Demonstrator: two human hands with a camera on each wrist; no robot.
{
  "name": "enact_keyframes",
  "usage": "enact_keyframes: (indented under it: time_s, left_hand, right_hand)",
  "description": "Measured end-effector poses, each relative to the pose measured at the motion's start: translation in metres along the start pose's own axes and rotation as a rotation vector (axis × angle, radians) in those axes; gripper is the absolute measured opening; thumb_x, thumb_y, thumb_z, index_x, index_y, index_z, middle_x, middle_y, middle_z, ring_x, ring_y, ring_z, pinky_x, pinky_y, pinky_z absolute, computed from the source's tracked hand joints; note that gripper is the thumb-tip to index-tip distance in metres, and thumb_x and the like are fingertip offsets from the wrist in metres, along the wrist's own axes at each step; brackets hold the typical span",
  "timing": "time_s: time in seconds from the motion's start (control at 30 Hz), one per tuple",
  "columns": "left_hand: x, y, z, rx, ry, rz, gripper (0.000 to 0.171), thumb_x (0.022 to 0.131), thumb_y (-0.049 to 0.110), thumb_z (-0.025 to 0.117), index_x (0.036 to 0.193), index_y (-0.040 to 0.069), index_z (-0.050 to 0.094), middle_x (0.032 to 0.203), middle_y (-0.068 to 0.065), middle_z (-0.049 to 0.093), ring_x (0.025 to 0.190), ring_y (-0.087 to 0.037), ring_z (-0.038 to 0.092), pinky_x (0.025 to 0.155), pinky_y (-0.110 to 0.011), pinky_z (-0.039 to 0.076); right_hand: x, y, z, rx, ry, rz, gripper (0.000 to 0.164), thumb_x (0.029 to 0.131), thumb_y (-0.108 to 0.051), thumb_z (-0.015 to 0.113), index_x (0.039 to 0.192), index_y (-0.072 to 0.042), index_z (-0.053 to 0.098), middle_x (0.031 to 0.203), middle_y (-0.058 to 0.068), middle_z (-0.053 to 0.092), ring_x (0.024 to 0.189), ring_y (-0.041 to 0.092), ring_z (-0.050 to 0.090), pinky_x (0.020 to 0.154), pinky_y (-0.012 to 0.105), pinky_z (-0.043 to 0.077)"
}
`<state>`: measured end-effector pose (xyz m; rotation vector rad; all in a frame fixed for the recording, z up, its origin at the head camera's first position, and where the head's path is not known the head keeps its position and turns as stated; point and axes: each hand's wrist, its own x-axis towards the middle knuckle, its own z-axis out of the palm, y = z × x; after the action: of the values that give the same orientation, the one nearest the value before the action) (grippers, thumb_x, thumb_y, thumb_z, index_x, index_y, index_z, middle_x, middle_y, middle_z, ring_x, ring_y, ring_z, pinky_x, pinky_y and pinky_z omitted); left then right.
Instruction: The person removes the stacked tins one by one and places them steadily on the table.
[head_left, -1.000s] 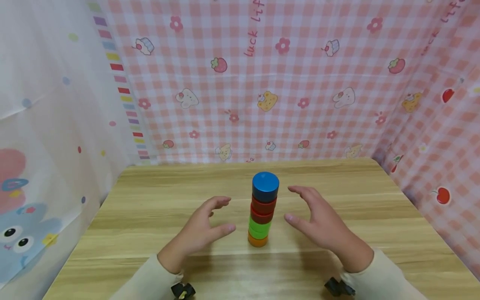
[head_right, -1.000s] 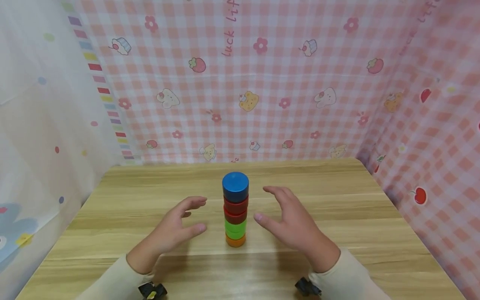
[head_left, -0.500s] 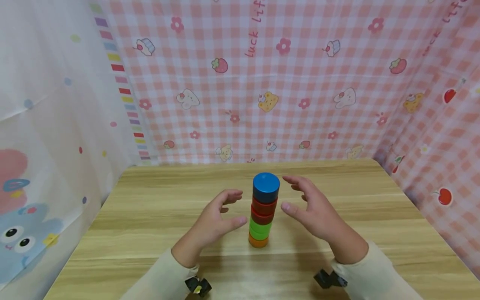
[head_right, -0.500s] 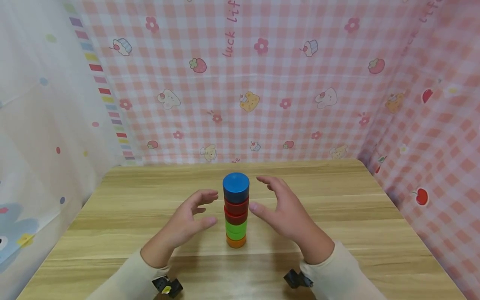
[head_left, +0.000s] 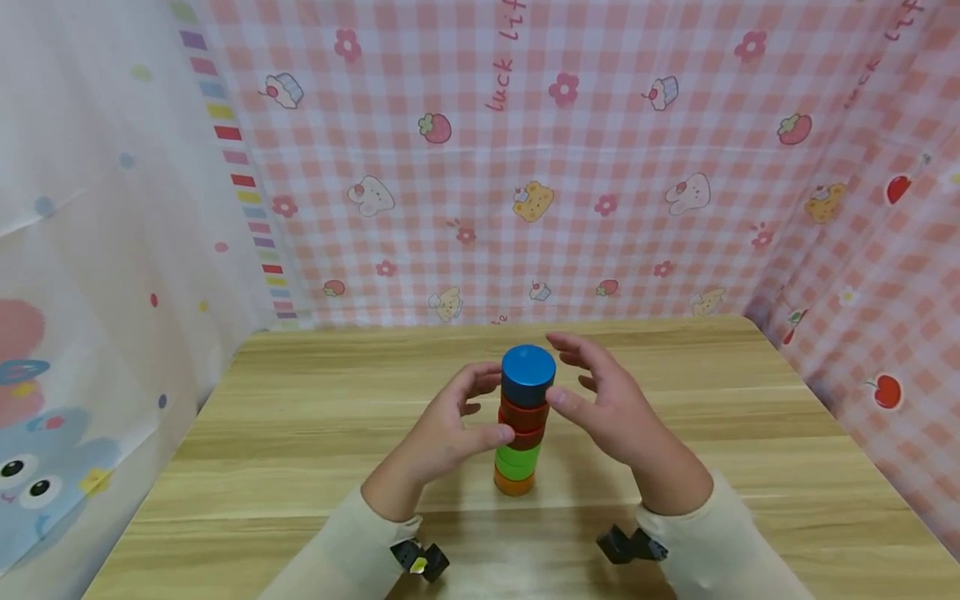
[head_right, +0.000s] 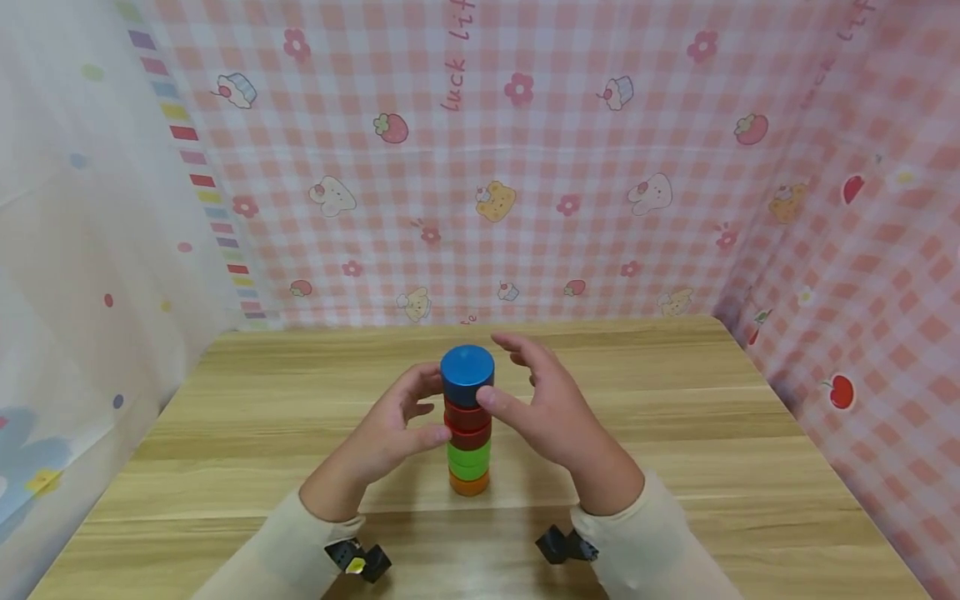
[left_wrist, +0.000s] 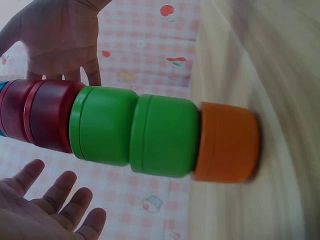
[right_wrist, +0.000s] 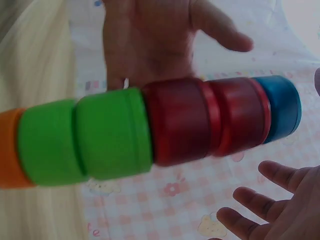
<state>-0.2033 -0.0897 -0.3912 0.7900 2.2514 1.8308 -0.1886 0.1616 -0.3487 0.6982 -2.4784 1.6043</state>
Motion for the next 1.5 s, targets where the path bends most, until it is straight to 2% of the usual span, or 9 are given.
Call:
enact_keyframes:
  time_s: [0.17, 0.3, 0.6, 0.8, 0.97, 1.3, 1.5]
  left_hand:
    - [0.007, 0.003, 0.004, -0.017, -0.021, 0.044, 0.075, 0.091, 0.046, 0.079, 0.154, 0.021, 0.046, 0.153, -0.002, 0.055, 0.144, -0.027, 0.045, 0.116, -0.058, 0.037]
    - [0.013, 0.004, 0.007, -0.027, -0.030, 0.062, 0.074, 0.091, 0.041, 0.080, 0.153, 0.020, 0.046, 0.151, -0.003, 0.056, 0.144, -0.027, 0.046, 0.117, -0.060, 0.036]
    - [0.018, 0.001, 0.011, -0.071, -0.032, 0.104, 0.070, 0.093, 0.036, 0.080, 0.151, 0.014, 0.046, 0.146, -0.008, 0.058, 0.139, -0.029, 0.049, 0.116, -0.060, 0.037]
    - [0.018, 0.001, 0.013, -0.085, -0.026, 0.121, 0.073, 0.094, 0.042, 0.079, 0.153, 0.015, 0.046, 0.146, -0.007, 0.058, 0.138, -0.027, 0.049, 0.115, -0.057, 0.038]
    - [0.017, 0.003, 0.015, -0.084, -0.011, 0.120, 0.071, 0.094, 0.044, 0.078, 0.150, 0.014, 0.048, 0.145, -0.007, 0.058, 0.137, -0.027, 0.049, 0.115, -0.057, 0.039]
    - [0.018, 0.004, 0.019, -0.083, -0.008, 0.081, 0.060, 0.096, 0.029, 0.078, 0.147, 0.013, 0.053, 0.143, -0.007, 0.060, 0.136, -0.025, 0.051, 0.116, -0.055, 0.039]
    - [0.020, -0.001, 0.020, -0.113, -0.011, 0.077, 0.058, 0.096, 0.025, 0.077, 0.148, 0.013, 0.053, 0.141, -0.008, 0.061, 0.132, -0.027, 0.053, 0.110, -0.052, 0.044]
  right_hand:
    - [0.006, -0.005, 0.003, 0.019, 0.000, -0.036, 0.078, 0.099, -0.060, 0.063, 0.156, -0.010, 0.046, 0.159, 0.014, 0.049, 0.146, 0.042, 0.043, 0.115, 0.072, 0.034]
    - [0.010, -0.006, 0.004, 0.030, -0.003, -0.047, 0.078, 0.099, -0.061, 0.062, 0.156, -0.009, 0.046, 0.159, 0.015, 0.048, 0.146, 0.042, 0.043, 0.115, 0.073, 0.033]
    - [0.012, -0.005, 0.005, 0.051, 0.004, -0.059, 0.071, 0.100, -0.051, 0.066, 0.154, -0.008, 0.049, 0.157, 0.015, 0.050, 0.145, 0.042, 0.044, 0.115, 0.073, 0.032]
    - [0.013, -0.006, 0.007, 0.064, 0.015, -0.066, 0.067, 0.099, -0.045, 0.069, 0.152, -0.008, 0.051, 0.156, 0.014, 0.052, 0.145, 0.040, 0.043, 0.116, 0.073, 0.031]
    - [0.013, -0.006, 0.008, 0.065, 0.012, -0.069, 0.066, 0.098, -0.043, 0.071, 0.151, -0.008, 0.052, 0.154, 0.013, 0.053, 0.145, 0.038, 0.044, 0.117, 0.072, 0.031]
    - [0.008, -0.007, 0.012, 0.063, 0.019, -0.030, 0.059, 0.095, -0.024, 0.076, 0.148, -0.010, 0.056, 0.148, 0.011, 0.056, 0.141, 0.034, 0.048, 0.117, 0.072, 0.031]
    - [0.009, -0.008, 0.015, 0.057, 0.033, -0.022, 0.052, 0.094, -0.021, 0.078, 0.142, -0.011, 0.060, 0.142, 0.008, 0.061, 0.138, 0.032, 0.052, 0.115, 0.072, 0.034]
